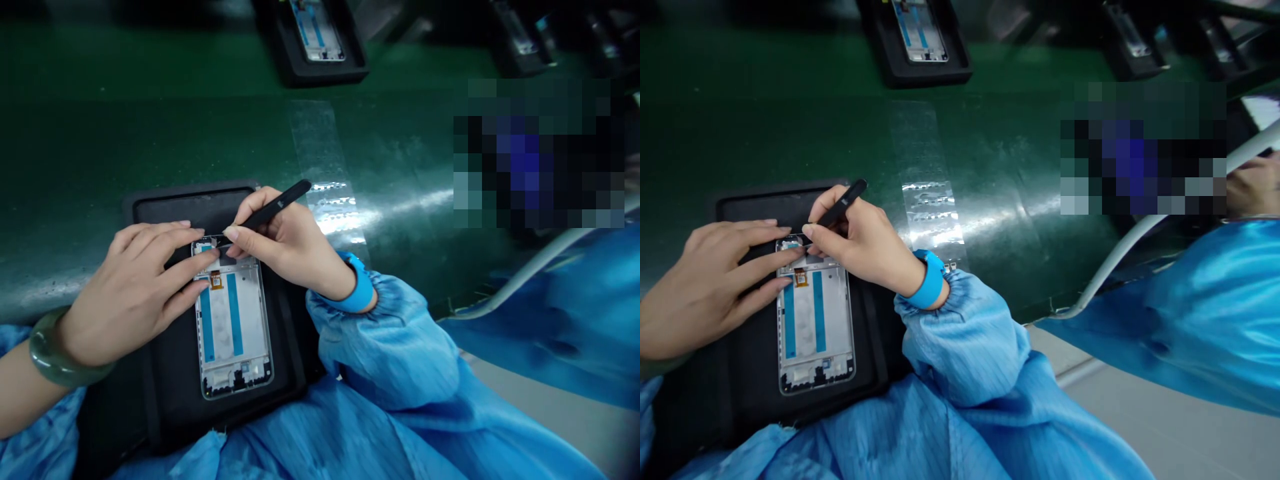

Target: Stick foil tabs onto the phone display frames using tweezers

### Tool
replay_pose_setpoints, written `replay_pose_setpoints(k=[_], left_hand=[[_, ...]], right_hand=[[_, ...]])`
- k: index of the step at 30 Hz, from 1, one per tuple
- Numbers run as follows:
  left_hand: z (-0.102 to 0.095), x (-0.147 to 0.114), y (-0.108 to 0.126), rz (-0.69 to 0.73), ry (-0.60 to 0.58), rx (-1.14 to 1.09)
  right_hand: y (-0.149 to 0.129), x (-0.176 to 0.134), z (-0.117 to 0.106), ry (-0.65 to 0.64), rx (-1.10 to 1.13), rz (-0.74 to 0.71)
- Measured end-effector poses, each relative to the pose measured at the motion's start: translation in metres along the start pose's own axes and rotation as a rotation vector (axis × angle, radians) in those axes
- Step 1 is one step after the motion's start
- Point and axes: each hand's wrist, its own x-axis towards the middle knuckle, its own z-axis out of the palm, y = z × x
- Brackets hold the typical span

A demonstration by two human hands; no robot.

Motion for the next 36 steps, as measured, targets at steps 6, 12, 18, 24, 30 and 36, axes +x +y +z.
replay_pose_setpoints(k=[6,12,18,24,30,36], left_hand=[[-0.002,0.004,0.01,-0.02,0.005,0.08],[0.0,0.005,0.017,-0.049,0.061,0.076],[0.003,0.004,0.017,-0.051,0.106,0.087],[0.003,0.004,0.017,-0.05,0.103,0.086],[0.003,0.003,0.017,-0.051,0.094,0.07],[0.004,0.003,0.015,-0.048,0.092,0.045]], right_hand=[[0.007,-0.003,0.002,0.049,-0.149,-0.103],[0.004,-0.001,0.007,0.268,0.043,-0.137],[0.009,0.001,0.012,0.239,0.051,-0.233],[0.016,0.001,0.014,0.204,-0.035,-0.271],[0.015,0.0,0.014,0.192,-0.167,-0.304],[0.018,-0.001,0.015,0.204,-0.324,-0.382]])
